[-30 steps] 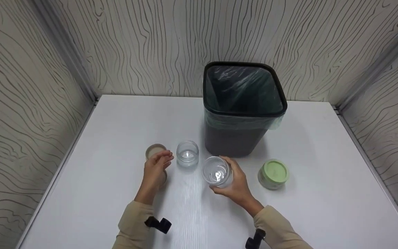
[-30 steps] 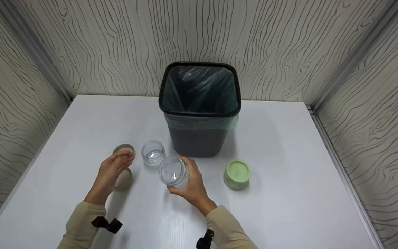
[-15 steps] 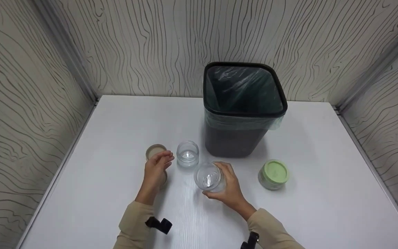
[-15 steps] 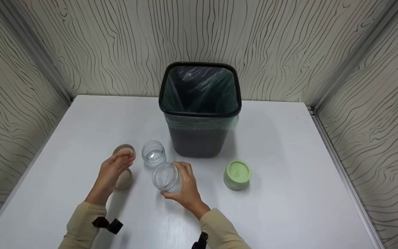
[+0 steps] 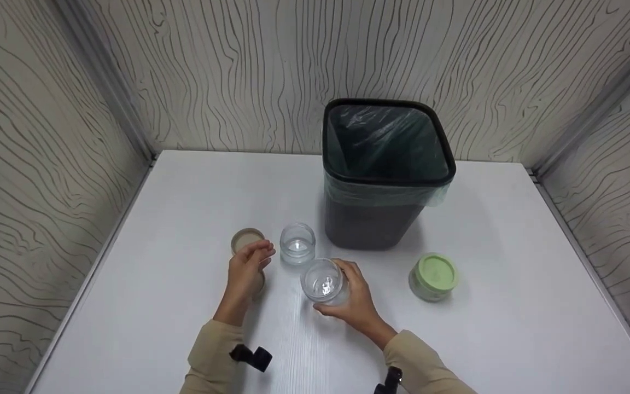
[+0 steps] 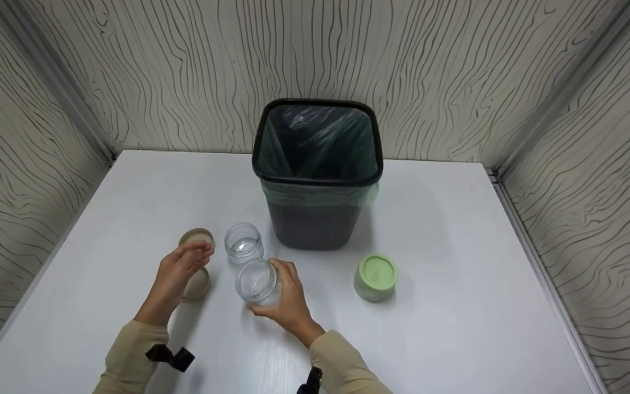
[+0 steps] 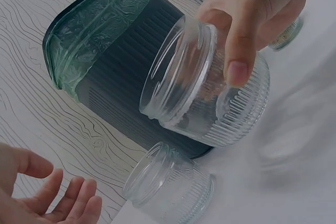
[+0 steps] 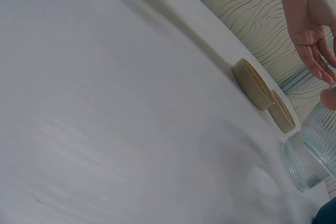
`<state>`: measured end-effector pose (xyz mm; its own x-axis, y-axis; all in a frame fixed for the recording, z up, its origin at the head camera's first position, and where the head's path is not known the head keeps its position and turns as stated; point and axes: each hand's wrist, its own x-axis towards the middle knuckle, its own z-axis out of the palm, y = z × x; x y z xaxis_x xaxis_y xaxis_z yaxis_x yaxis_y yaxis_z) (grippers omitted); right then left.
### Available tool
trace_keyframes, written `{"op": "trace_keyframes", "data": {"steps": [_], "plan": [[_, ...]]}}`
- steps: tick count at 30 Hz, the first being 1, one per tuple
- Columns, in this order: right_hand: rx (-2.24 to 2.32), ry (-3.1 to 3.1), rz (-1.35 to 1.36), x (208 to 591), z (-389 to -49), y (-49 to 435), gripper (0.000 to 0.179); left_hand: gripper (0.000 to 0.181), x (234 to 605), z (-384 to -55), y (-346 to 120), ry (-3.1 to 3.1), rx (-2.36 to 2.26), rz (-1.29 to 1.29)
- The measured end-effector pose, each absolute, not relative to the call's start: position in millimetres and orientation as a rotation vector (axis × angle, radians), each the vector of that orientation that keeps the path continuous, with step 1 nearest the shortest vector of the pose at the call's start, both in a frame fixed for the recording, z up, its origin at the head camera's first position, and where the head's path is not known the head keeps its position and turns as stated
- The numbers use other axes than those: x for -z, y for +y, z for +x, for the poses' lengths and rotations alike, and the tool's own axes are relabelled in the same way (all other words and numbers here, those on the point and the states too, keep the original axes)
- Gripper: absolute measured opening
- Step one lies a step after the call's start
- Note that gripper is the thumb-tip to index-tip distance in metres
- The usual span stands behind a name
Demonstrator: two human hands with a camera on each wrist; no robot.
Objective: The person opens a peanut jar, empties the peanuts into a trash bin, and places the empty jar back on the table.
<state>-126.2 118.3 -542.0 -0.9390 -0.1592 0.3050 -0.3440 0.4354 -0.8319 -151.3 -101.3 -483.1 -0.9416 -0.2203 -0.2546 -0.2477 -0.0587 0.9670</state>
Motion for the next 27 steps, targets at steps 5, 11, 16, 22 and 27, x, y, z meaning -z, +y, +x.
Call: {"op": "trace_keyframes", "data": {"steps": [5, 11, 16, 22, 27], "plan": [[-1.512, -2.528, 0.455, 545.8, -125.1, 114.0, 0.088, 0.030, 484.4, -150.7, -101.6, 2.118, -2.235, -0.525], [-1.544, -2.556, 0.463, 549.8, -124.0, 108.8, 0.087, 0.031, 485.0, -149.3, -103.7, 2.089, -2.263, -0.485], [-1.594, -2.608, 0.435, 553.5, -122.6, 102.1, 0.087, 0.033, 484.6, -148.4, -105.0, 2.087, -2.273, -0.462], [-1.603, -2.644, 0.413, 560.5, -123.6, 94.9, 0.088, 0.032, 486.1, -150.1, -104.6, 2.094, -2.283, -0.474], [-1.580, -2.651, 0.444, 565.2, -123.1, 92.4, 0.087, 0.031, 487.5, -149.6, -103.9, 2.104, -2.269, -0.484]]}}
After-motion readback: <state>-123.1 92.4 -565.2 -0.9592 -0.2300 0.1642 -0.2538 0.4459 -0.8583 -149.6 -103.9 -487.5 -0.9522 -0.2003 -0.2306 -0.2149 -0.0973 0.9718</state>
